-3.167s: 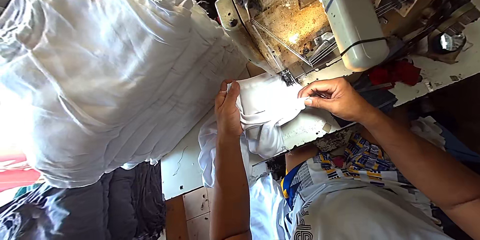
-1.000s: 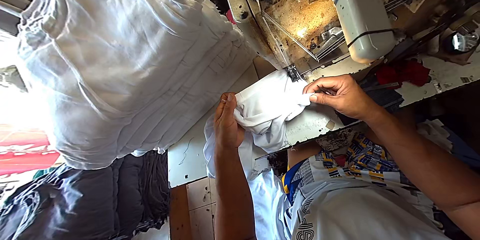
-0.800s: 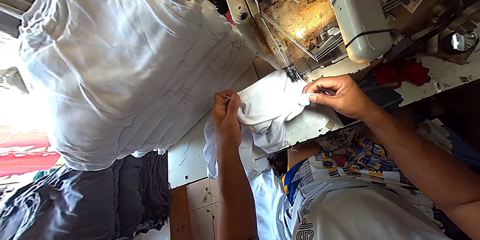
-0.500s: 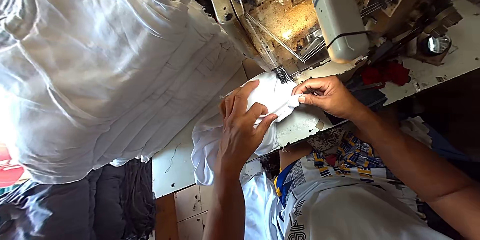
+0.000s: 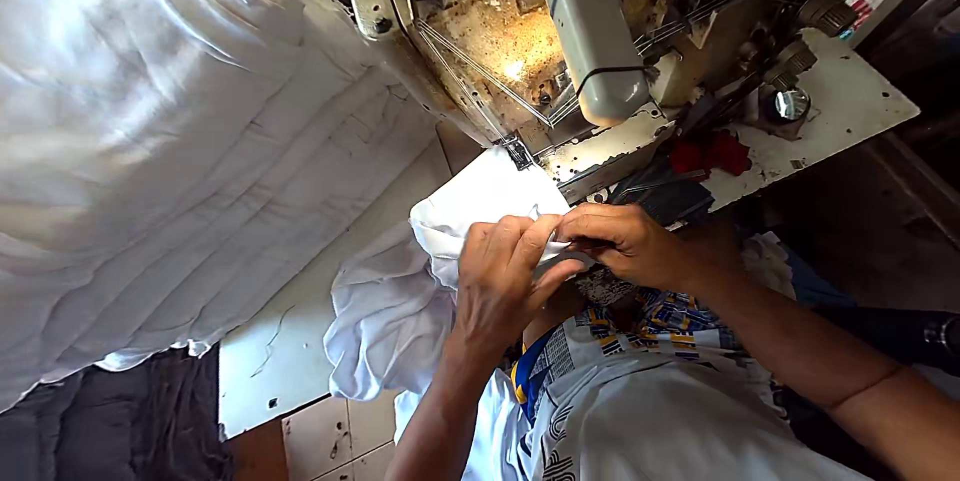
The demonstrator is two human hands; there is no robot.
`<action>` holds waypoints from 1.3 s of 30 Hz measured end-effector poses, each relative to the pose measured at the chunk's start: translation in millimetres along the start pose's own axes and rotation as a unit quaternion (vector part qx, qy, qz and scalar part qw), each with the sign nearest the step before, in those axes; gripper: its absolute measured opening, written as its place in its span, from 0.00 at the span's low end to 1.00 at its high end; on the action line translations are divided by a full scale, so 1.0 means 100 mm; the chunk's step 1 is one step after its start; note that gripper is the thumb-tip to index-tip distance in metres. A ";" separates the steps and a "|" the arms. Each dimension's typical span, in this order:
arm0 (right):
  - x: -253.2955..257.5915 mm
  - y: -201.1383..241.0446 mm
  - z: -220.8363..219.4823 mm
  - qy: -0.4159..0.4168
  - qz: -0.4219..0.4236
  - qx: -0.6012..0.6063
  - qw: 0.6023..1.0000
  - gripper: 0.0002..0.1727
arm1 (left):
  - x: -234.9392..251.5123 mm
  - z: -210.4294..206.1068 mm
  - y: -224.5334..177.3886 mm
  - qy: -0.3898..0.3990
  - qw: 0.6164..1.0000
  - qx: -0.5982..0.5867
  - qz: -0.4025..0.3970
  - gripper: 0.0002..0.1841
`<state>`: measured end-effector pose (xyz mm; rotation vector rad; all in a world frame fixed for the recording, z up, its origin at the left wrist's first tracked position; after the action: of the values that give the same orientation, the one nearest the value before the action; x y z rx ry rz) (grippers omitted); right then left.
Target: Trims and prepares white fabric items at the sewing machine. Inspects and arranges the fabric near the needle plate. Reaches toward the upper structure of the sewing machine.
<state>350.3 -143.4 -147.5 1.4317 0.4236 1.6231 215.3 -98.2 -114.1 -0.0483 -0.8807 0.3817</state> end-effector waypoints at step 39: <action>0.05 -0.42 0.07 -0.123 -0.151 0.140 0.971 0.04 | 0.29 -0.13 0.55 0.152 0.980 0.111 -0.067 0.20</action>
<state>373.3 -119.2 -174.0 1.6621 0.7098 1.1593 224.9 -35.2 -111.3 0.1549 -0.5312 0.3331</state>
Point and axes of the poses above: each hand's wrist, its own x-axis towards the middle knuckle, its own z-axis out of the back of the hand, y = z × x, the point moved 9 cm from there along x, towards the middle knuckle, and after that the axes turned 11 degrees about -y, right-handed, at the moved point
